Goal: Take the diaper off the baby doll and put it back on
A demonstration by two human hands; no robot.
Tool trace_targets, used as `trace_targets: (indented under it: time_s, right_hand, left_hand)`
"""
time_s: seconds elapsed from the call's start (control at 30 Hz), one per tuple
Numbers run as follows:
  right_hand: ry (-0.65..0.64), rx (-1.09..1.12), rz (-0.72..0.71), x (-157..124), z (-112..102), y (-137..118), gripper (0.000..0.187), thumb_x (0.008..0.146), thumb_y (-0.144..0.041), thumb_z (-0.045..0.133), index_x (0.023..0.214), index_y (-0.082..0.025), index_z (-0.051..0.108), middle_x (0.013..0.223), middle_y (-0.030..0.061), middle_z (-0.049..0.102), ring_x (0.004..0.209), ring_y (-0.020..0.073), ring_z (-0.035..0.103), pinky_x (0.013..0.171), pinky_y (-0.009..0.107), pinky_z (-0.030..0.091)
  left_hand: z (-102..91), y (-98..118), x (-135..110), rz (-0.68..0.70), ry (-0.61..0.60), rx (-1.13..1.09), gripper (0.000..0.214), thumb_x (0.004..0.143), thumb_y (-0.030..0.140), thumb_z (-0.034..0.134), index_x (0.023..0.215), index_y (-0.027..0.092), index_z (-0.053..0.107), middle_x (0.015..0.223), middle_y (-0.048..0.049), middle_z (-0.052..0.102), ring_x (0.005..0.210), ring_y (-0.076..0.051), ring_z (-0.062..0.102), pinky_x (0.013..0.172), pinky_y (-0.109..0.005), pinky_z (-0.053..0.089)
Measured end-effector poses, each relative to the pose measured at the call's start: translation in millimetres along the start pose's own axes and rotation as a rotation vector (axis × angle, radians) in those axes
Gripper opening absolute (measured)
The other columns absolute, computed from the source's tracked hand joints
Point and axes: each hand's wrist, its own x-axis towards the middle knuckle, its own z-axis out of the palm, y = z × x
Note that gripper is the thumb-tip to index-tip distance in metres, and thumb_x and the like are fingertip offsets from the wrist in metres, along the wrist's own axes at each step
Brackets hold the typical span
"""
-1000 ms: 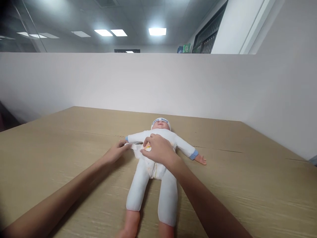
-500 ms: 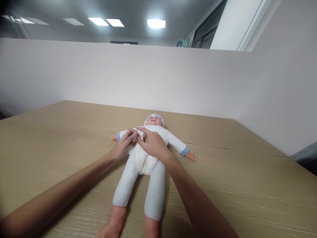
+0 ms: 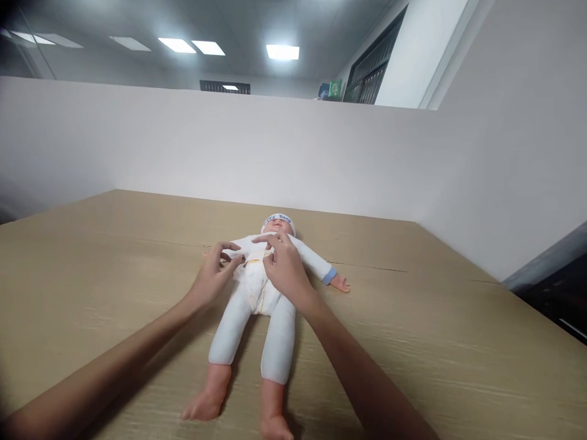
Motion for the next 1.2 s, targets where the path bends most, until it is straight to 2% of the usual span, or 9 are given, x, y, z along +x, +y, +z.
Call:
trace_targets:
  time_s: [0.07,0.13,0.2,0.27,0.53,0.7,0.9,1.07,1.2]
  right_hand:
    - [-0.021,0.046,-0.003,-30,-9,-17,0.032,0.089,-0.009,0.052,0.108,-0.024,0.074,0.113,0.0056,0.066,0.080,0.0164,0.063,0.073,0.030,0.055]
    - [-0.118,0.086,-0.007,-66,-18,-29,0.017,0.094,-0.016,0.058,0.101,-0.026,0.070,0.106,0.0048,0.070,0.092,0.0203,0.069,0.076,0.031,0.058]
    - [-0.242,0.072,0.024,-100,-23,-34,0.012,0.096,-0.019,0.061,0.101,-0.027,0.068,0.101,0.0024,0.073,0.092,0.0202,0.072,0.079,0.032,0.059]
    - [-0.289,0.037,0.066,-123,-26,-29,0.012,0.096,-0.019,0.061,0.100,-0.027,0.068,0.098,0.0008,0.075,0.089,0.0194,0.072,0.081,0.033,0.058]
    - [-0.142,-0.214,0.203,-122,-13,-7,0.009,0.100,-0.028,0.064,0.107,-0.023,0.069,0.084,0.0015,0.074,0.076,0.0220,0.070,0.070,0.034,0.049]
    - [-0.133,-0.497,0.169,-119,3,-14,0.011,0.101,-0.029,0.068,0.092,-0.023,0.067,0.093,0.0049,0.072,0.077,0.0228,0.066,0.062,0.033,0.036]
    - [-0.069,-0.481,0.131,-130,10,-11,0.007,0.103,-0.027,0.064,0.099,-0.024,0.068,0.105,0.0063,0.069,0.091,0.0245,0.068,0.072,0.034,0.045]
    - [-0.038,-0.355,0.119,-133,11,-12,0.007,0.100,-0.027,0.066,0.106,-0.023,0.067,0.116,0.0085,0.069,0.106,0.0288,0.067,0.087,0.041,0.051]
    - [-0.014,-0.306,0.118,-134,13,-11,0.012,0.098,-0.026,0.066,0.110,-0.023,0.067,0.120,0.0092,0.070,0.109,0.0305,0.064,0.093,0.045,0.051]
  left_hand:
    - [-13.8,24,-26,0.181,-0.082,0.161,0.019,0.104,0.040,0.057,0.111,0.025,0.067,0.119,-0.0066,0.073,0.107,-0.025,0.060,0.099,-0.041,0.042]
    - [-23.9,42,-52,0.296,-0.311,0.268,0.019,0.106,0.039,0.055,0.103,0.027,0.069,0.105,-0.0046,0.076,0.104,-0.027,0.059,0.100,-0.044,0.038]
    - [-28.4,51,-72,0.327,-0.558,0.334,0.020,0.107,0.040,0.056,0.099,0.028,0.071,0.097,-0.0032,0.076,0.106,-0.028,0.058,0.100,-0.045,0.035]
    - [-27.5,48,-83,0.292,-0.665,0.361,0.020,0.106,0.041,0.058,0.096,0.029,0.070,0.097,-0.0025,0.076,0.110,-0.029,0.057,0.101,-0.046,0.032]
    - [2.8,27,-76,0.036,-0.315,0.266,0.030,0.095,0.051,0.071,0.106,0.023,0.065,0.082,-0.0019,0.072,0.088,-0.026,0.062,0.087,-0.039,0.039]
    - [12.0,32,-70,0.003,-0.312,0.263,0.032,0.096,0.051,0.067,0.081,0.022,0.065,0.068,0.0009,0.062,0.066,-0.019,0.054,0.067,-0.032,0.033]
    - [7.3,27,-72,0.161,-0.292,0.240,0.027,0.100,0.042,0.062,0.081,0.023,0.062,0.079,-0.0017,0.065,0.080,-0.021,0.060,0.077,-0.033,0.042]
    - [5.5,24,-70,0.193,-0.263,0.113,0.018,0.098,0.039,0.064,0.095,0.022,0.068,0.115,-0.0096,0.066,0.109,-0.026,0.064,0.100,-0.037,0.050]
    - [4.9,29,-69,0.201,-0.289,0.091,0.018,0.099,0.038,0.062,0.095,0.022,0.069,0.116,-0.0102,0.068,0.112,-0.027,0.064,0.104,-0.039,0.050]
